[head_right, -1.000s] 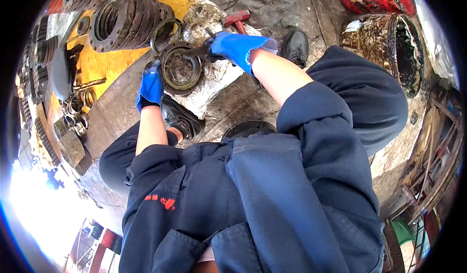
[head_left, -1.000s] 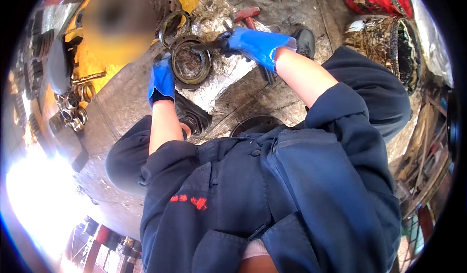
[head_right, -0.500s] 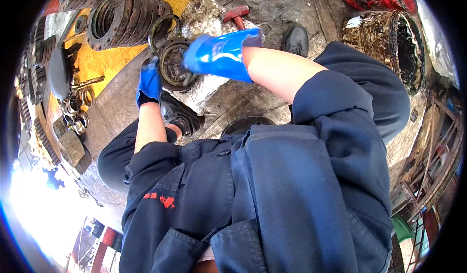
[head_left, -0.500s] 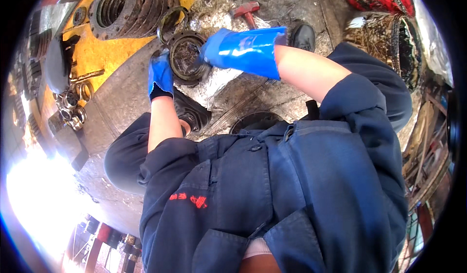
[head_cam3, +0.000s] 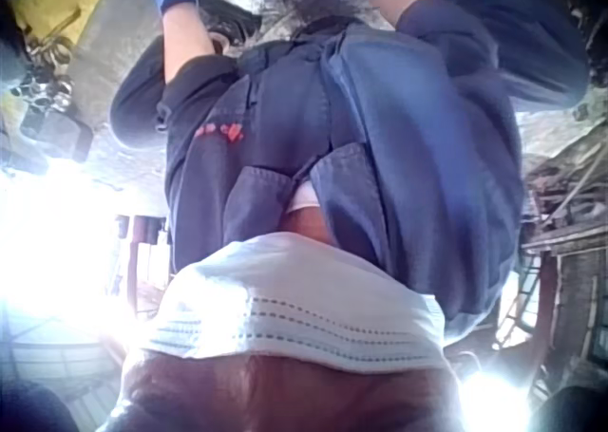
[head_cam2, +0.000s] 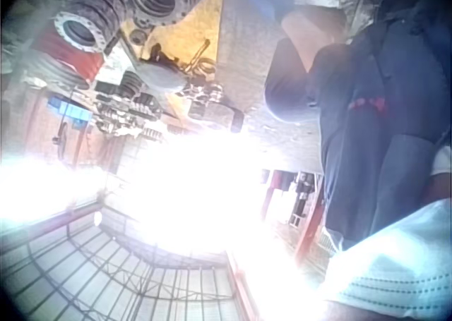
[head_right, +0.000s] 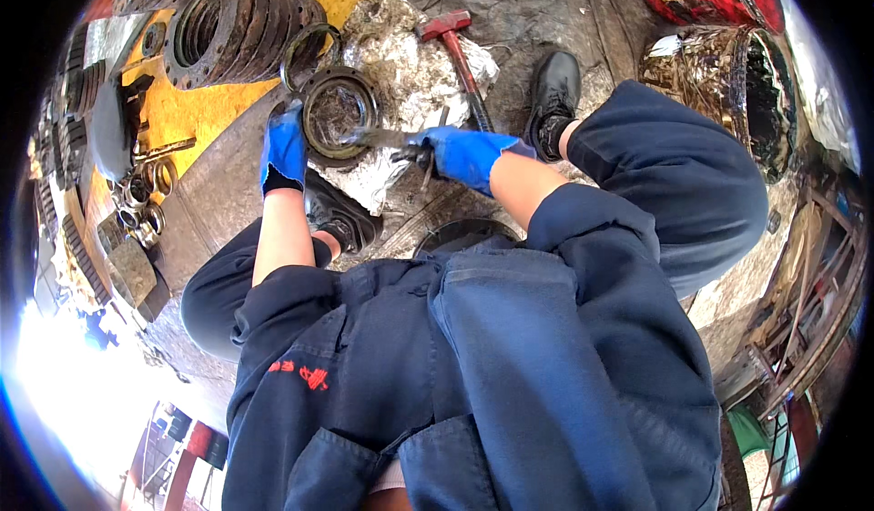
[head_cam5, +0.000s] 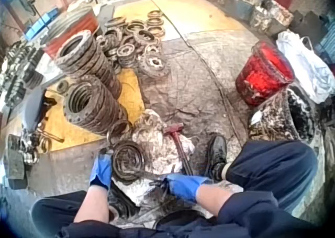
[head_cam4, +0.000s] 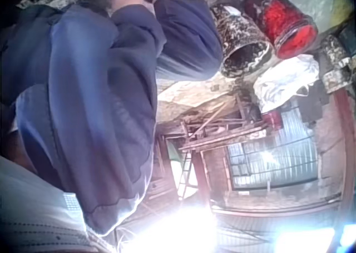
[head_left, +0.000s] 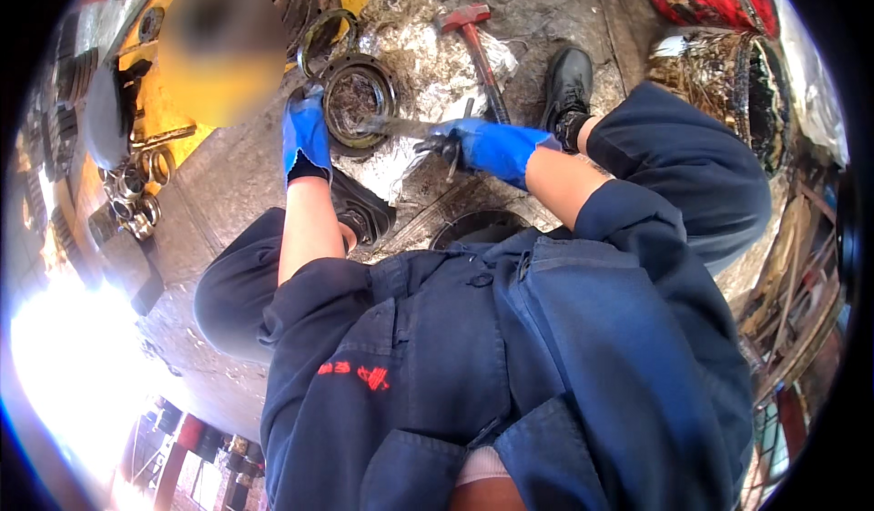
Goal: The person cleans greasy metal rings and plates by hand while sitting on the floor, using a hammer to tap parts loose and dipping a scraper into a container of lubricant to apply it to the surfaces.
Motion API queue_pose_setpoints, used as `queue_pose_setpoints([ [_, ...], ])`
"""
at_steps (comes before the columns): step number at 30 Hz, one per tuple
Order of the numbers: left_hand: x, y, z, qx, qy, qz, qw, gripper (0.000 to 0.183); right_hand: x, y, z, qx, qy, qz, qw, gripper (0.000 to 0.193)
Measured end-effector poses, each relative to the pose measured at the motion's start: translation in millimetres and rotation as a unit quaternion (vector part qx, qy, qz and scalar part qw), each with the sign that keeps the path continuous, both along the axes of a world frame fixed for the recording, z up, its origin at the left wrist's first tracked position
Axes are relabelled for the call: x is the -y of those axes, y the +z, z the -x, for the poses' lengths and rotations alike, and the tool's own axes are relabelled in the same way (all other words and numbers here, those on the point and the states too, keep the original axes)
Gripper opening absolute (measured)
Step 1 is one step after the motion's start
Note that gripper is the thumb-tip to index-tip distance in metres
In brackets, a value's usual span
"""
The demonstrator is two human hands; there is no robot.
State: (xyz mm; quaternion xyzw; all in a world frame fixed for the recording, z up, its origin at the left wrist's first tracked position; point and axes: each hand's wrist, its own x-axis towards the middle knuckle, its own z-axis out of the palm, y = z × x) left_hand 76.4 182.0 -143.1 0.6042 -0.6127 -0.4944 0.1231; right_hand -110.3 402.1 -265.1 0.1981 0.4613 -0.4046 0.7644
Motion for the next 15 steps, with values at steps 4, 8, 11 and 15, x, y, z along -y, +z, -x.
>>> queue_pose_setpoints([
  [4,5,-13,-7,-0.020,0.012,-0.005,1.000,0.040,9,44,-5,0.065,0.039,0.007,0.997,0.017],
  [8,12,-26,-11,-0.005,0.022,-0.004,1.000,0.039,23,77,32,0.062,-0.035,0.052,0.996,0.022],
  [11,9,-28,-10,-0.012,0.015,0.030,0.999,0.040,24,87,69,-0.031,0.017,0.070,0.997,0.026],
  [15,3,-16,-5,-0.015,0.008,0.056,0.998,0.040,18,80,79,-0.291,0.193,0.080,0.934,0.037],
])
